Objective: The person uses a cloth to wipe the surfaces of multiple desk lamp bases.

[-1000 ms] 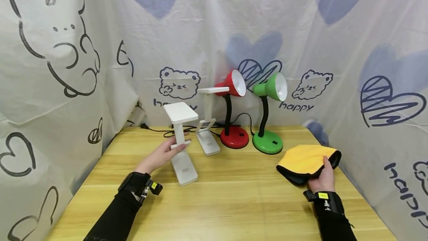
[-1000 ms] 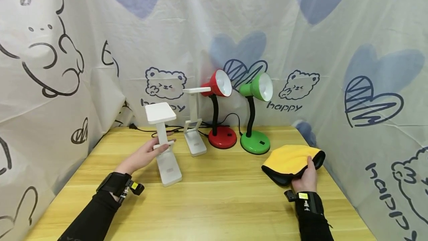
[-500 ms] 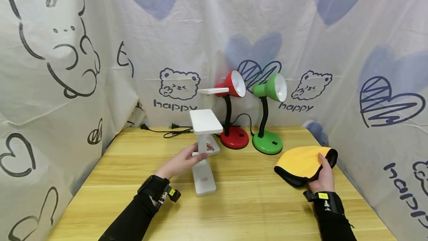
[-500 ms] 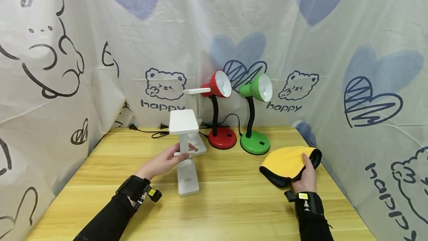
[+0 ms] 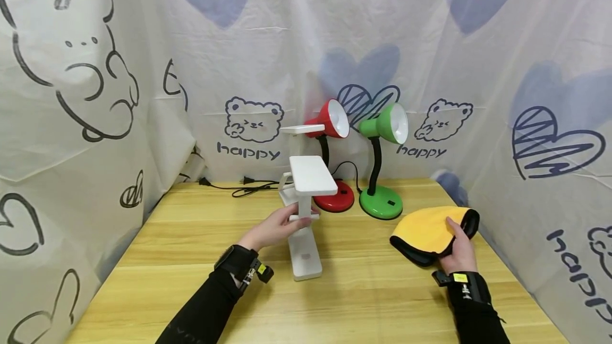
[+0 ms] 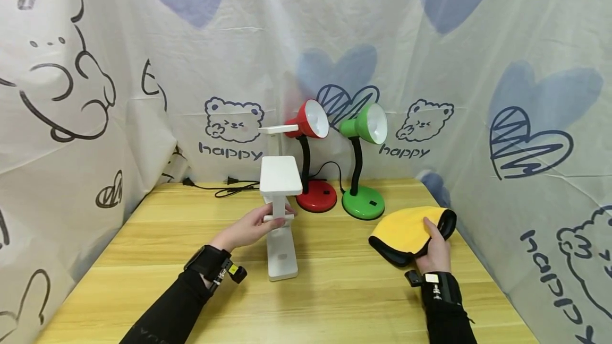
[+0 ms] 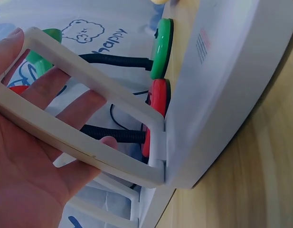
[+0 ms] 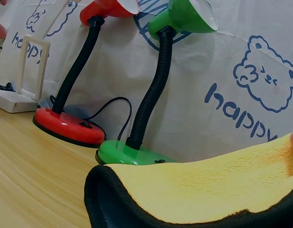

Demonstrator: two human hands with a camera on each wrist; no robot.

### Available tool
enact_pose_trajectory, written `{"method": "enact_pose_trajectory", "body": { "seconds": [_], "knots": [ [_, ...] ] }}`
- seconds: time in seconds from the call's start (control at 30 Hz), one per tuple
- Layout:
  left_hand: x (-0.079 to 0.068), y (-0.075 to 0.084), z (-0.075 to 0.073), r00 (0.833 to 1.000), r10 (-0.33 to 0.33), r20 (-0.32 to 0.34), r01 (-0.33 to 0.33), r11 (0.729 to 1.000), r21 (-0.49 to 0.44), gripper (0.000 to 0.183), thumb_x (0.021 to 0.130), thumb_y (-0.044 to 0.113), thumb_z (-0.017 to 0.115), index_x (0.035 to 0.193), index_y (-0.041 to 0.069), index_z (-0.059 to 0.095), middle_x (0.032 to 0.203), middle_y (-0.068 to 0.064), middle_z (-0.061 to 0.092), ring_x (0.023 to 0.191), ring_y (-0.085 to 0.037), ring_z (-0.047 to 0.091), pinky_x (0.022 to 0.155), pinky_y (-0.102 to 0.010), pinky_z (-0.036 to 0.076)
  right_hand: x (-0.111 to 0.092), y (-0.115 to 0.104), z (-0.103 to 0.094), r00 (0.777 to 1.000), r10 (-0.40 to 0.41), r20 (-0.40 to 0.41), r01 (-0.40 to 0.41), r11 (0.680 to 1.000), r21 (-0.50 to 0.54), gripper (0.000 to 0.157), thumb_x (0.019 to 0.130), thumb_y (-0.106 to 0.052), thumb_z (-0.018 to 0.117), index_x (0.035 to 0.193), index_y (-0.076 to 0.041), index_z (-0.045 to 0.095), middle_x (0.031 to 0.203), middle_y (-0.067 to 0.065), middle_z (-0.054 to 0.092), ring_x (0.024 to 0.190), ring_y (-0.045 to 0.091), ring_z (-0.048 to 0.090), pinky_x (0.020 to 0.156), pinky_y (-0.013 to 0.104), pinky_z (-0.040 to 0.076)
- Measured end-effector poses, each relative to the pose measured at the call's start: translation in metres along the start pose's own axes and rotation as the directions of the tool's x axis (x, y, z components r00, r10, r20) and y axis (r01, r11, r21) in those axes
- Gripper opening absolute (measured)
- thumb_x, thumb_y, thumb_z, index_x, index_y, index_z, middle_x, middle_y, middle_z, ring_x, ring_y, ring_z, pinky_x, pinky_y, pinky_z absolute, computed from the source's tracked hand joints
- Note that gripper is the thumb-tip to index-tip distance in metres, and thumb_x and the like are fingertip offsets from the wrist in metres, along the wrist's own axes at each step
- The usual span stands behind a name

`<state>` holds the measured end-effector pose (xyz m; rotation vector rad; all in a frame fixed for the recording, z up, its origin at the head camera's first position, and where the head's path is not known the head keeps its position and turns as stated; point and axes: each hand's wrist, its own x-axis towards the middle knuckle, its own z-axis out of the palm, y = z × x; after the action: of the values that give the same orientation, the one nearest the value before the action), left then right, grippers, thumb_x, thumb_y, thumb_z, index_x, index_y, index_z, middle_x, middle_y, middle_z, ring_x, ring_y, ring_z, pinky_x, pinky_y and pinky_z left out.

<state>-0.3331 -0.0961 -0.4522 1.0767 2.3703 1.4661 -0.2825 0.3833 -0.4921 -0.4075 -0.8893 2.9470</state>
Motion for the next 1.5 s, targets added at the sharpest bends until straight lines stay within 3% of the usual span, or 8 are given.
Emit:
{"method": "enact_pose_trajectory", "body": {
  "seconds": [0.2,0.37,0.6,0.9,1.0,1.1,1.3,1.5],
  "knots": [
    [0.007,-0.003,-0.002,1.0,0.011,0.006,-0.01,1.0,-0.02,0.043,0.099,0.041,0.053,0.137,0.021,0.051,0.133,0.013,0.056,0.123,-0.011,0.054,0.102,-0.042,0.043,-0.001,0.006,0.009,0.997,-0.08,0.022,0.083,0.971,-0.223,0.062,0.095,-0.015,0.062,0.146,-0.03,0.032,0.12,-0.01,0.061,0.109,0.007,0.06,0.087,0.027,0.051],
    [0.008,-0.003,-0.003,1.0,0.016,0.011,-0.015,1.0,-0.015,0.041,0.099,0.04,0.053,0.136,0.022,0.052,0.133,0.014,0.056,0.125,-0.011,0.052,0.103,-0.041,0.042,-0.009,0.021,0.038,0.975,-0.211,0.075,0.218,0.817,-0.533,0.064,0.094,-0.024,0.065,0.148,-0.023,0.029,0.118,-0.01,0.055,0.101,0.005,0.061,0.082,0.024,0.053],
    [0.008,-0.002,0.0,1.0,0.015,0.02,-0.014,1.0,-0.015,0.037,0.1,0.038,0.053,0.136,0.029,0.051,0.136,0.011,0.055,0.127,-0.012,0.051,0.103,-0.041,0.043,-0.026,0.079,0.088,0.891,-0.258,0.375,0.429,0.203,-0.88,0.034,0.093,-0.038,0.065,0.116,-0.013,0.065,0.102,-0.005,0.066,0.093,0.01,0.063,0.082,0.028,0.051],
    [0.004,0.013,0.001,1.0,-0.001,0.022,0.002,1.0,-0.025,0.039,0.101,0.027,0.053,0.139,0.017,0.05,0.139,0.004,0.055,0.129,-0.015,0.049,0.103,-0.042,0.043,-0.064,0.161,0.116,0.645,0.292,0.706,0.764,-0.224,-0.605,0.09,0.075,0.021,0.05,0.145,-0.036,0.042,0.153,-0.01,0.037,0.143,0.017,0.032,0.109,0.047,0.036],
    [0.001,0.023,-0.002,0.999,0.015,0.036,-0.015,1.0,-0.024,0.039,0.101,0.024,0.053,0.138,0.014,0.05,0.137,0.004,0.056,0.128,-0.013,0.05,0.102,-0.04,0.044,-0.074,0.18,0.121,0.483,0.472,0.737,0.875,-0.275,-0.397,0.091,0.073,0.017,0.053,0.148,-0.031,0.038,0.156,-0.002,0.034,0.144,0.026,0.029,0.109,0.056,0.032],
    [-0.001,0.029,-0.003,0.999,0.026,0.039,-0.025,1.0,-0.019,0.04,0.101,0.025,0.052,0.139,0.012,0.049,0.135,0.006,0.057,0.128,-0.011,0.05,0.102,-0.039,0.044,-0.079,0.196,0.127,0.396,0.574,0.717,0.916,-0.306,-0.26,0.078,0.083,0.003,0.06,0.15,-0.029,0.036,0.157,0.002,0.031,0.145,0.031,0.026,0.107,0.061,0.031],
    [-0.002,0.029,-0.002,0.999,0.025,0.035,-0.023,0.999,-0.049,0.039,0.101,0.023,0.052,0.139,0.012,0.049,0.135,0.006,0.056,0.127,-0.012,0.051,0.101,-0.04,0.045,-0.068,0.217,0.142,0.44,0.614,0.656,0.893,-0.376,-0.247,0.061,0.093,-0.018,0.061,0.149,-0.028,0.039,0.158,-0.001,0.03,0.147,0.031,0.019,0.108,0.066,0.026],
    [0.004,0.003,0.002,0.999,0.017,0.034,-0.016,0.999,-0.036,0.044,0.1,0.036,0.052,0.14,0.019,0.048,0.135,0.013,0.055,0.125,-0.009,0.052,0.1,-0.037,0.045,-0.037,0.225,0.156,0.439,0.615,0.655,0.898,-0.314,-0.308,0.05,0.098,-0.029,0.056,0.146,-0.024,0.044,0.159,0.002,0.027,0.148,0.027,0.017,0.109,0.067,0.02]
  ]
}}
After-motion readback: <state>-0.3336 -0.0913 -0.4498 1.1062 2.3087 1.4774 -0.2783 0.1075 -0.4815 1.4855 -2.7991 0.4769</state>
